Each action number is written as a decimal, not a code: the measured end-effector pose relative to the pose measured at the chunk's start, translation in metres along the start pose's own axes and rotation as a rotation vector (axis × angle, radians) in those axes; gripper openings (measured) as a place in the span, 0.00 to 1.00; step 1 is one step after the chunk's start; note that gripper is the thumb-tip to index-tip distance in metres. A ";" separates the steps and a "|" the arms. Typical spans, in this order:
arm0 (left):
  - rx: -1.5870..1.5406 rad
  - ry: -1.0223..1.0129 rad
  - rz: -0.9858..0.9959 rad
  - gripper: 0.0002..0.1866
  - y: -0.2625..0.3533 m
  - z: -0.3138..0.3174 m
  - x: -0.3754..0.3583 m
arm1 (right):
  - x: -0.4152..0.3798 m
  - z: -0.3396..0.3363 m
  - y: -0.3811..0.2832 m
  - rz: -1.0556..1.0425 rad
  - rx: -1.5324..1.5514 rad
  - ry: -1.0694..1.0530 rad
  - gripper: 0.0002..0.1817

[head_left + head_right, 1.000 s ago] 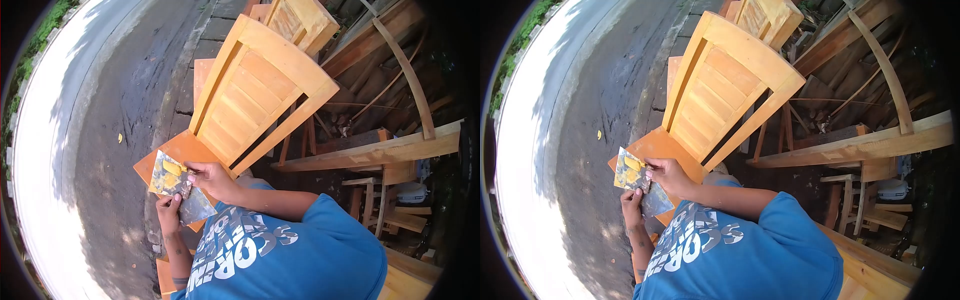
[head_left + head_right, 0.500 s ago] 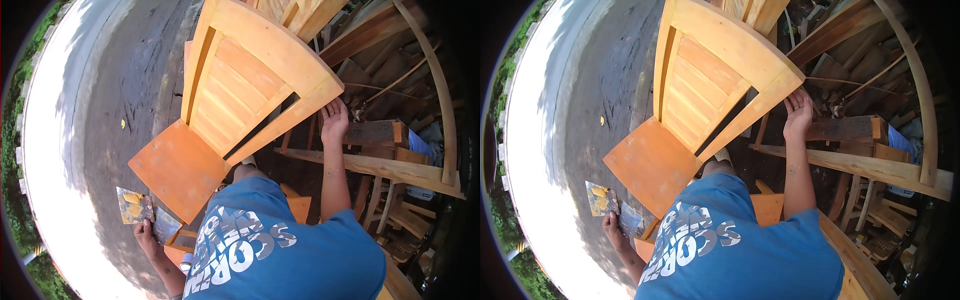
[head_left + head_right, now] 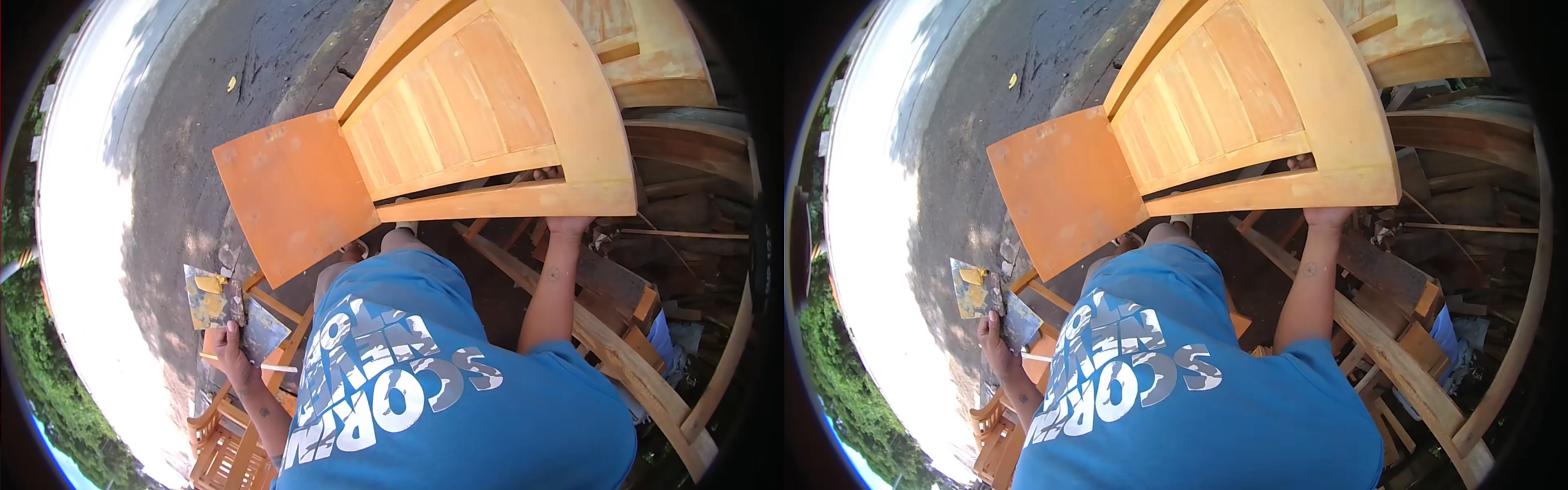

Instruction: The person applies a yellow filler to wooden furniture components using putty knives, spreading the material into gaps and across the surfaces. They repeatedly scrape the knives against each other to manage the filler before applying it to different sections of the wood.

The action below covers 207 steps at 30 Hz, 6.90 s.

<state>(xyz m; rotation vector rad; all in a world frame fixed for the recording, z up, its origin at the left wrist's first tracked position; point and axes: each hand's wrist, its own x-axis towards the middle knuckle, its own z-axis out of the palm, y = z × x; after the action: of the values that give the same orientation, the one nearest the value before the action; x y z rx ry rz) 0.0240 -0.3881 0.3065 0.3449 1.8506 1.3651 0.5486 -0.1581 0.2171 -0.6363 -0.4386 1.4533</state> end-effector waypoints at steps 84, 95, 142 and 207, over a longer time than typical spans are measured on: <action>-0.350 0.158 0.227 0.09 0.012 -0.095 0.088 | -0.162 0.217 0.183 0.715 -0.276 -0.889 0.45; -0.248 -0.018 0.317 0.10 0.082 -0.051 0.025 | -0.107 0.250 0.132 0.235 -0.355 -0.381 0.20; -0.471 -0.163 0.490 0.14 0.169 -0.020 0.023 | -0.076 0.425 0.093 0.148 -0.207 -0.445 0.10; -0.212 -0.780 0.265 0.21 0.284 0.084 0.027 | -0.023 0.442 0.044 -0.198 -0.466 -0.608 0.13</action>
<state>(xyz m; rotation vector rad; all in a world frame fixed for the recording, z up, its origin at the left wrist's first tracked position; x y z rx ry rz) 0.0026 -0.2057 0.5404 0.8901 1.0331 1.3201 0.2331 -0.1218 0.5287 -0.4818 -1.3060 1.3428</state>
